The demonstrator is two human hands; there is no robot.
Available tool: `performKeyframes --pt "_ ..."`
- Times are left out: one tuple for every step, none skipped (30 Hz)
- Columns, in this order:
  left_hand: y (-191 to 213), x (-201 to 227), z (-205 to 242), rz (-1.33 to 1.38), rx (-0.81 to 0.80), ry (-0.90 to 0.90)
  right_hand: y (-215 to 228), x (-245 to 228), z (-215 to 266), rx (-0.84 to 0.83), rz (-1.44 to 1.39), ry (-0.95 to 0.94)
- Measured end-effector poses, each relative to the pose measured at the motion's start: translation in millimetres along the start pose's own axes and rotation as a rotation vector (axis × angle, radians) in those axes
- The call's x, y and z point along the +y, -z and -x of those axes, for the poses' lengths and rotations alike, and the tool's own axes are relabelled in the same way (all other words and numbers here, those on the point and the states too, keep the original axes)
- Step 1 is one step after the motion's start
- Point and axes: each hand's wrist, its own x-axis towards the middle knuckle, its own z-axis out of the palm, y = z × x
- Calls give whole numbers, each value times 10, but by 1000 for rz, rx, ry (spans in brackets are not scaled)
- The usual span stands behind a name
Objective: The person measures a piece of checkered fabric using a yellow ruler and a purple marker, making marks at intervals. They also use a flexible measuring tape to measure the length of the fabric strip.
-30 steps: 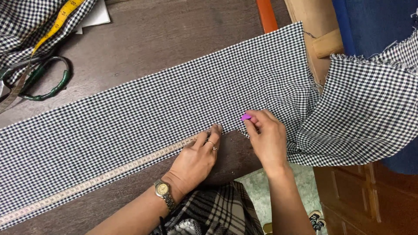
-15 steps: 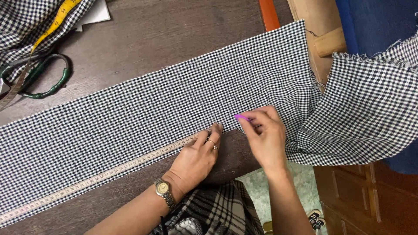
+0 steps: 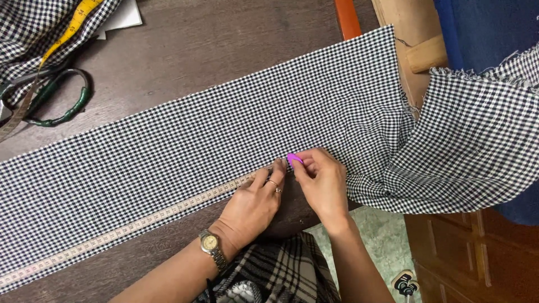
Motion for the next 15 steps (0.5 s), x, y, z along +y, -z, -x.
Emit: performKeyframes --pt "2 -5 0 6 4 -5 -2 -25 -4 0 3 -20" --pt "-2 -5 3 6 5 -5 -11 -10 -6 0 3 -20" --pt "-5 -5 6 3 7 -4 -19 4 -8 11 7 -9" --pt "-9 -4 10 1 10 -4 -28 19 -8 23 10 2" --pt "-18 -4 11 1 10 -3 -31 16 -7 22 11 2" --pt "-26 -2 11 3 9 -3 -33 14 -4 23 14 -8" --pt "-35 -1 11 5 9 -4 -35 13 -2 23 18 -17" --pt "-30 0 11 5 9 -4 -35 22 -5 23 18 -18" --pt "-24 1 11 -14 5 -2 -35 31 -7 11 18 -28" --pt "-19 0 11 -34 0 -1 -36 39 -9 -1 18 -39" --pt "-24 3 13 -34 0 -1 -21 43 0 -1 18 -39" --pt "-29 5 13 -20 -1 -1 -6 46 7 -5 25 -48" --pt "-35 6 13 -6 -1 -1 8 49 12 -9 32 -57" --pt "-31 4 10 -6 -1 0 11 43 14 -9 32 -56" --pt "-27 3 8 0 3 5 14 38 17 19 16 -59"
